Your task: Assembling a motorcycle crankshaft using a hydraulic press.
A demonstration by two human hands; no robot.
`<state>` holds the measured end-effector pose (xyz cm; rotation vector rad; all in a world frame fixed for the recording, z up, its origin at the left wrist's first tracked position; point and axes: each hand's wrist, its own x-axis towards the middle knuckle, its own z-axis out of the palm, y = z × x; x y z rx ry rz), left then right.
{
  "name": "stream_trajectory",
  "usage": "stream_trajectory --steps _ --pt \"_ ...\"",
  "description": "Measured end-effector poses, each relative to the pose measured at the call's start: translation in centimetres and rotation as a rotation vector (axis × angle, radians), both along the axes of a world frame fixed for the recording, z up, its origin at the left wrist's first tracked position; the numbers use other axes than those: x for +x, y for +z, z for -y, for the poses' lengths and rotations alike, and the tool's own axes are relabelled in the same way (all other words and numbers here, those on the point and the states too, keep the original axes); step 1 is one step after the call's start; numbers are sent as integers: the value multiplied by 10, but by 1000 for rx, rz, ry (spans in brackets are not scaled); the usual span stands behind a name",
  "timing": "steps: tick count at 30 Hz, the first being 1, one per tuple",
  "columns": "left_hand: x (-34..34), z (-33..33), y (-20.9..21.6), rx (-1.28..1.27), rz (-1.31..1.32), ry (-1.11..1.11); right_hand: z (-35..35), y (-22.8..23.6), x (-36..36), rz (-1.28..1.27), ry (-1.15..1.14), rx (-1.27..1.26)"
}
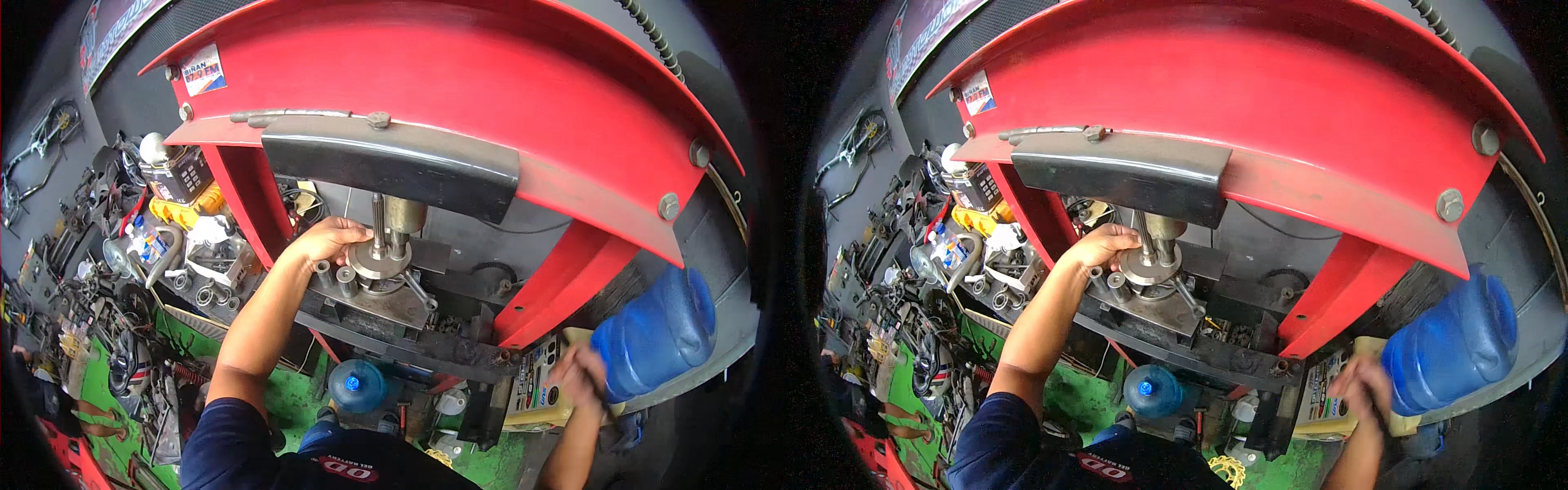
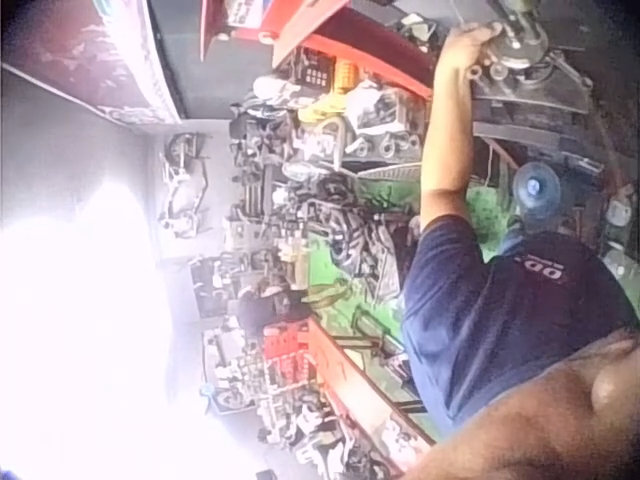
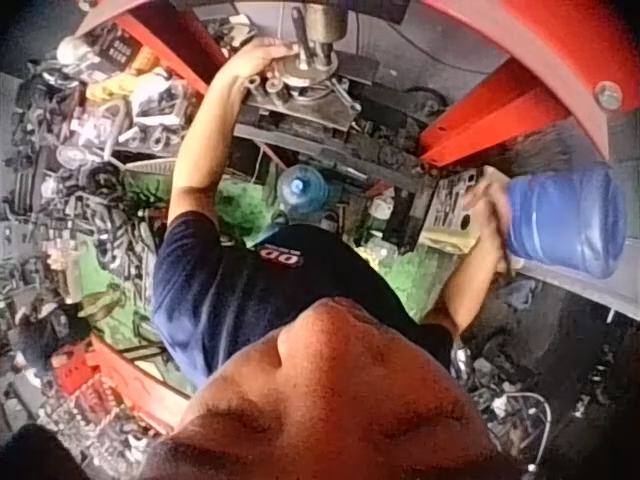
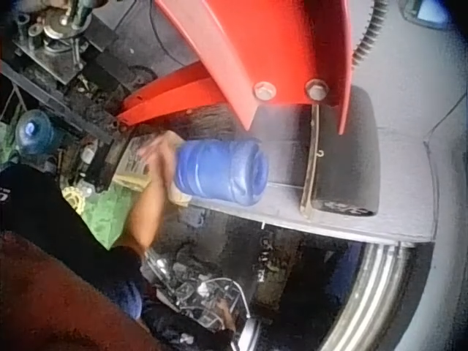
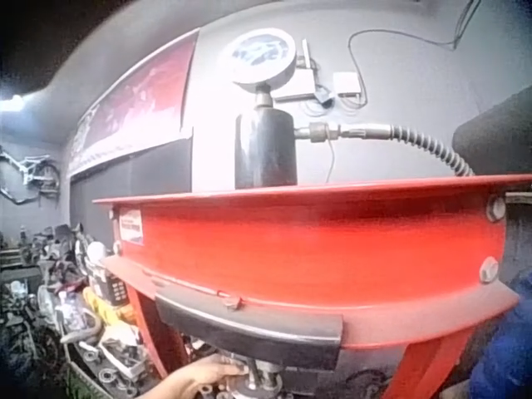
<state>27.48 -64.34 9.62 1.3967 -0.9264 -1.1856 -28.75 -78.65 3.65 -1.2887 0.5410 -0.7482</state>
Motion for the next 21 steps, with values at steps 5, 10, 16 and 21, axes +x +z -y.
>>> stream_trajectory --steps 5,10,16,21 --pt "0 0 1 -7 -5 -9 -88 -123 -28 -489 190 284" --pt "1 1 -1 3 12 -8 -45 -67 -28 -87 83 141" --pt "-2 -1 2 -1 20 -3 49 57 16 400 -158 249" --pt "-5 -2 6 14 71 3 -8 -11 -15 -166 -38 72"
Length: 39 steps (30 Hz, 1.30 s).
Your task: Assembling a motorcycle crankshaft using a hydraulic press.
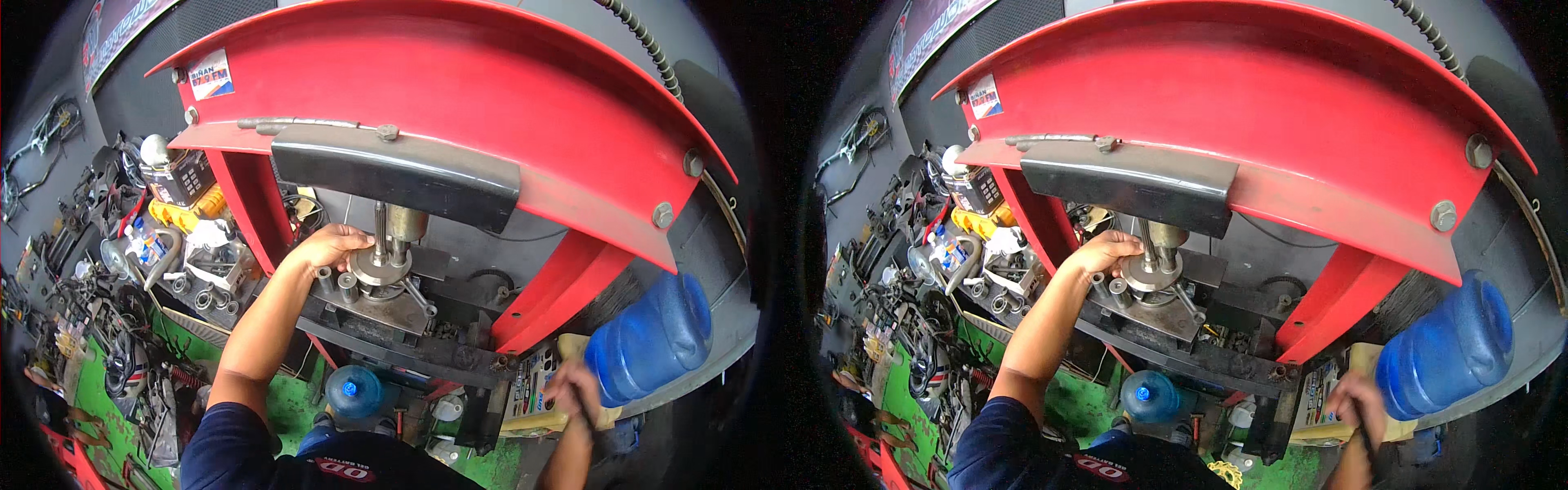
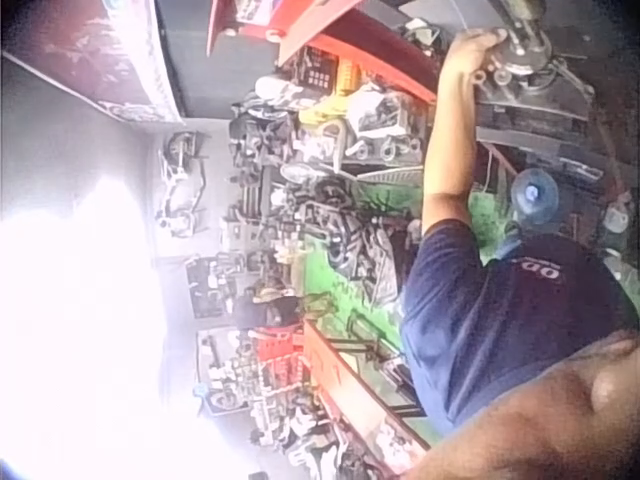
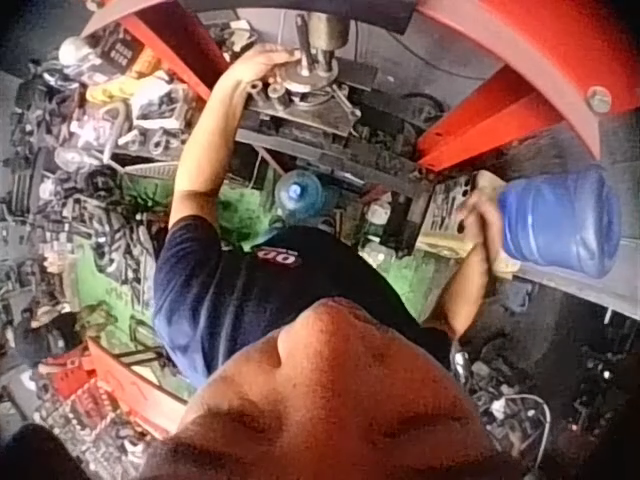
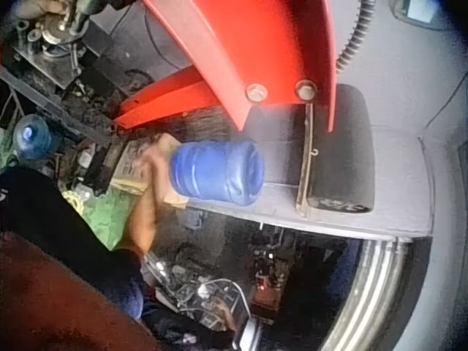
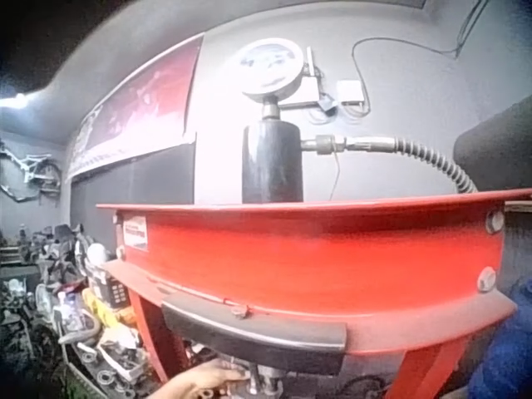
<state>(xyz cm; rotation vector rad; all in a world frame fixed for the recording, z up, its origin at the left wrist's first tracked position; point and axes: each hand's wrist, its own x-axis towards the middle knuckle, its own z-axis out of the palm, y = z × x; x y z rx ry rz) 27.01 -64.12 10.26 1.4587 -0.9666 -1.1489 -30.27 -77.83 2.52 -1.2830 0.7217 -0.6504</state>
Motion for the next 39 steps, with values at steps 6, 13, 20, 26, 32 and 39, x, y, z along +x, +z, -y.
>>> stream_trajectory --steps 6,13,20,26,32,39 --pt "0 1 -2 -13 -40 2 -71 -112 -25 -362 176 413" --pt "2 1 -2 -9 -42 -10 19 34 17 377 -35 161" --pt "2 1 -2 3 -31 18 3 12 13 178 121 -102" --pt "1 1 -1 -7 -44 2 -76 -107 -19 -228 226 341" --pt "1 1 0 -11 -25 5 0 16 3 287 96 51" --pt "2 2 -2 -9 -58 -3 21 40 25 367 -58 80"
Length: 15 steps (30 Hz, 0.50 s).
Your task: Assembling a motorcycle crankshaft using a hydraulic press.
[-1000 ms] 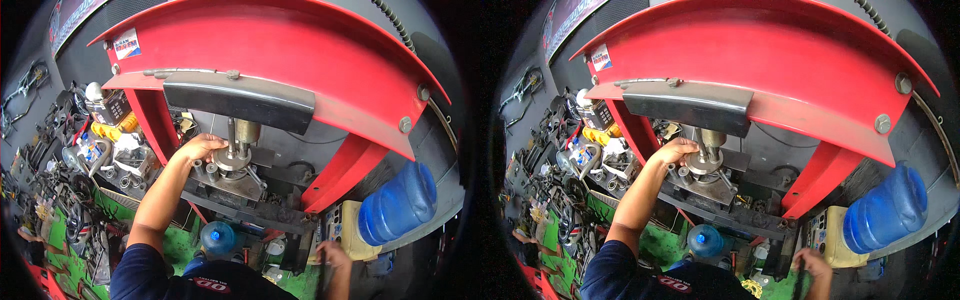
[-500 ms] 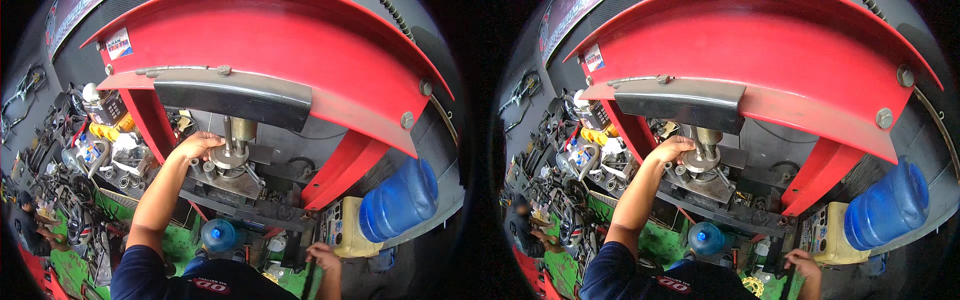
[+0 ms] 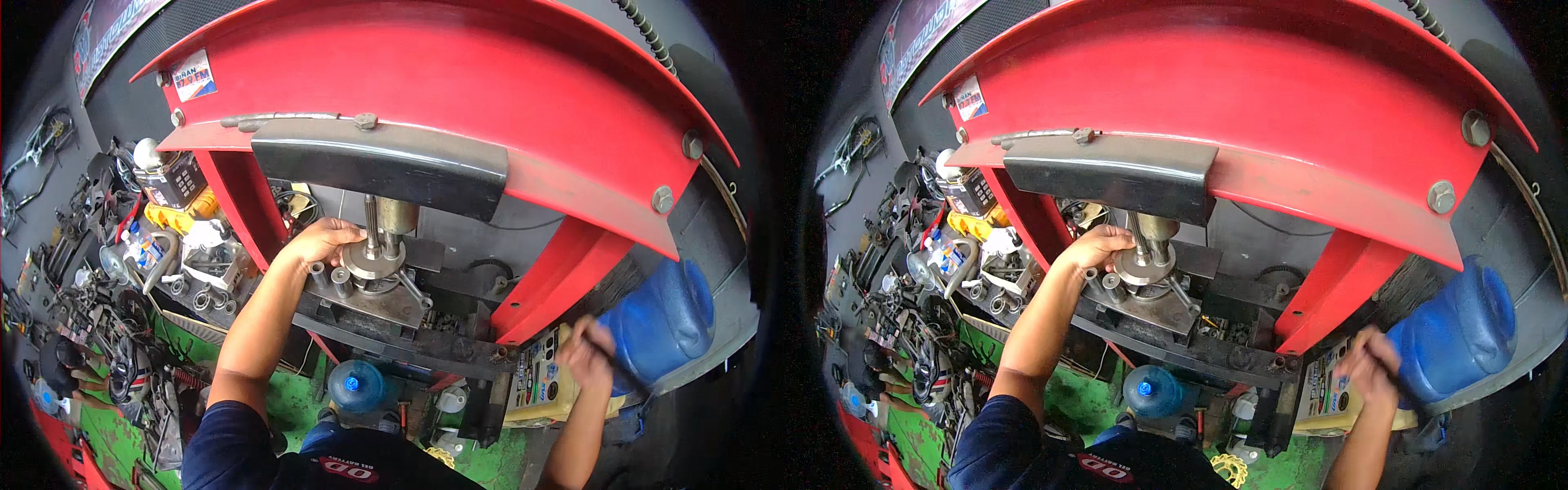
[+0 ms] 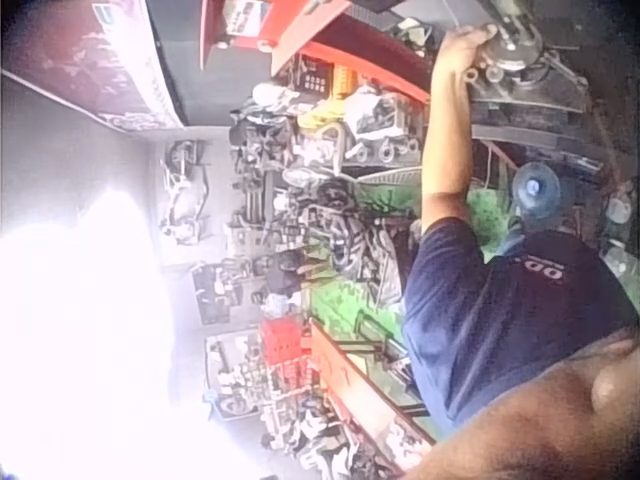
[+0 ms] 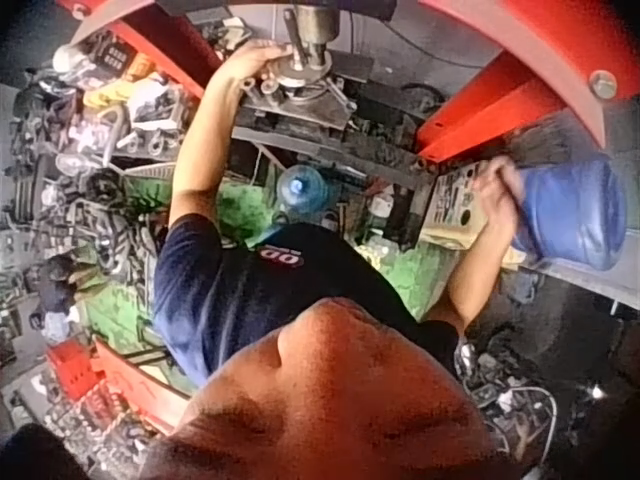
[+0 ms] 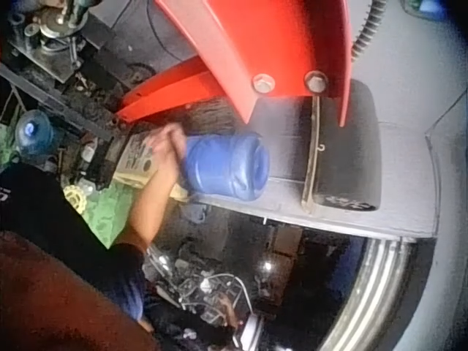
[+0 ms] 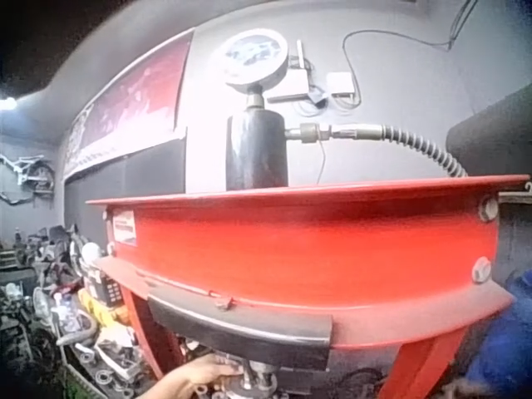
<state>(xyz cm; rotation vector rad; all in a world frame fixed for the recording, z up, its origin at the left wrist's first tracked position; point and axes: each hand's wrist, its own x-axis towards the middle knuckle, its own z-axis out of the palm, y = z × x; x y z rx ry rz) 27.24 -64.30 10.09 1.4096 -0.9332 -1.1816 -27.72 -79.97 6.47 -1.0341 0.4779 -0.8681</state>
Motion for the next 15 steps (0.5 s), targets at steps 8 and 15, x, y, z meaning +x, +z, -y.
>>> stream_trajectory --steps 8,15 --pt "0 1 0 -2 -2 6 -104 -136 -53 -642 306 275" --pt "1 0 -1 -5 38 3 3 18 -19 202 -152 211"
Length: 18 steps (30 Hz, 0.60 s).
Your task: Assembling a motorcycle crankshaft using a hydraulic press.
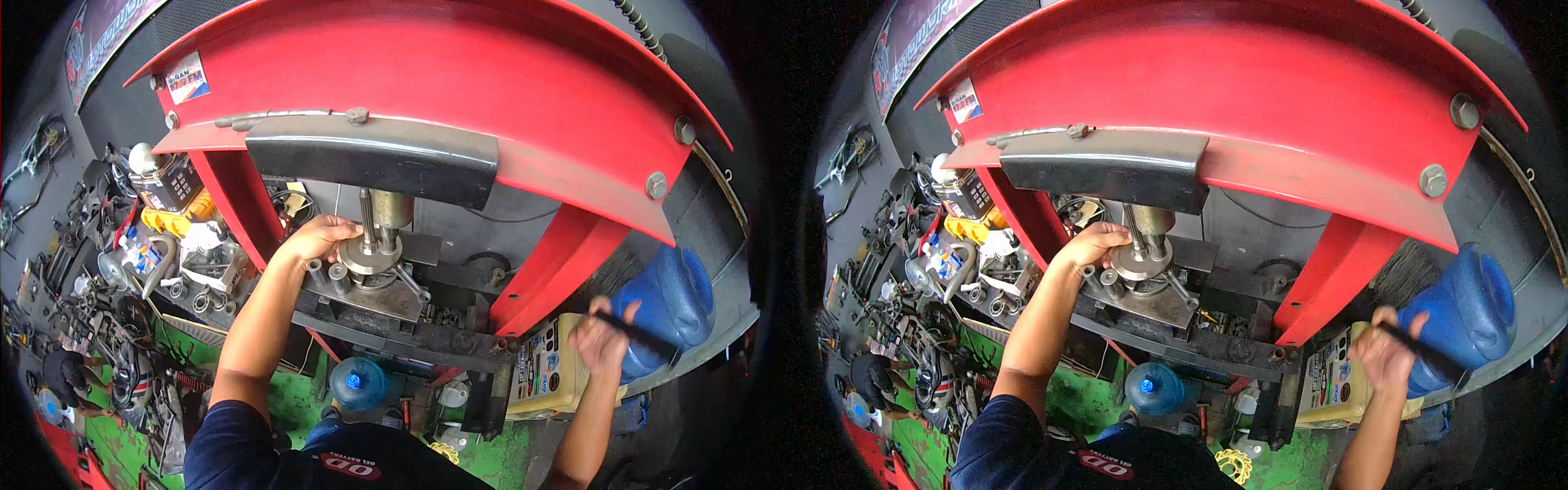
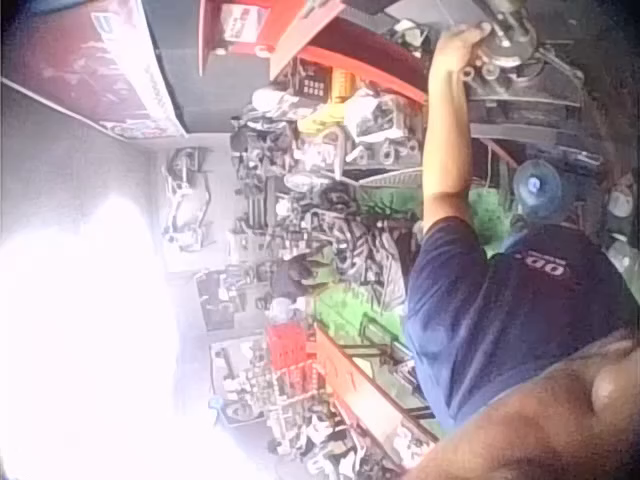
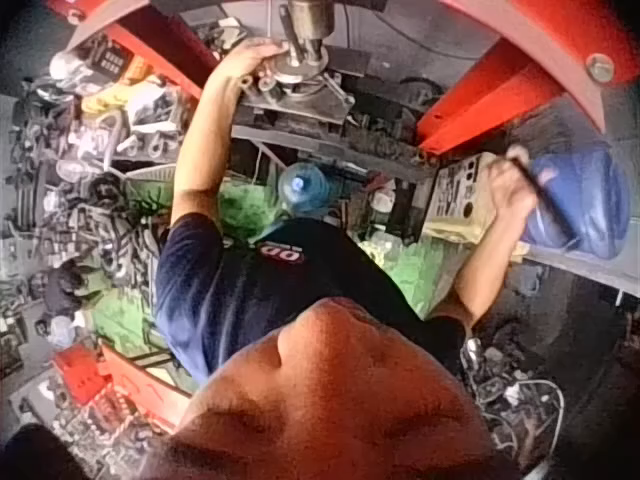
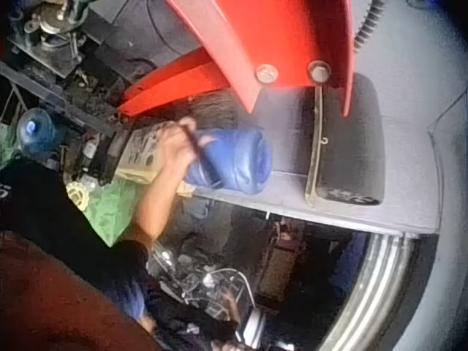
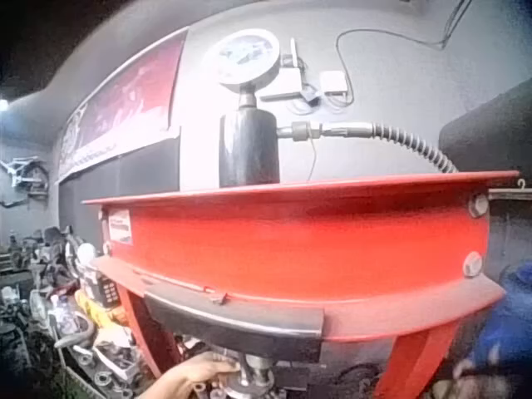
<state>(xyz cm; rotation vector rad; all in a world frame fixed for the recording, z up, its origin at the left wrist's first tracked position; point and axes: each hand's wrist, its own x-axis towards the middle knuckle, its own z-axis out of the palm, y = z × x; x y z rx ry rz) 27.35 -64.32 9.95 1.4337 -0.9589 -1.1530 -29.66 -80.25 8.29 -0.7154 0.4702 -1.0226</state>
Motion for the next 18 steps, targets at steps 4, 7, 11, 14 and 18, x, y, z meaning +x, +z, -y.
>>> stream_trajectory --steps 4,7,11,14,18 --pt "0 0 -1 20 15 26 6 5 7 -110 81 -74" --pt "0 0 -2 18 -24 22 -42 -58 -13 -374 372 -372" --pt "1 0 -3 2 -33 14 -106 -152 -28 -595 532 43" --pt "1 1 -4 -7 -34 36 -100 -146 -31 -753 544 -41" --pt "1 2 -2 14 -33 33 -29 -49 -14 -326 373 -287"
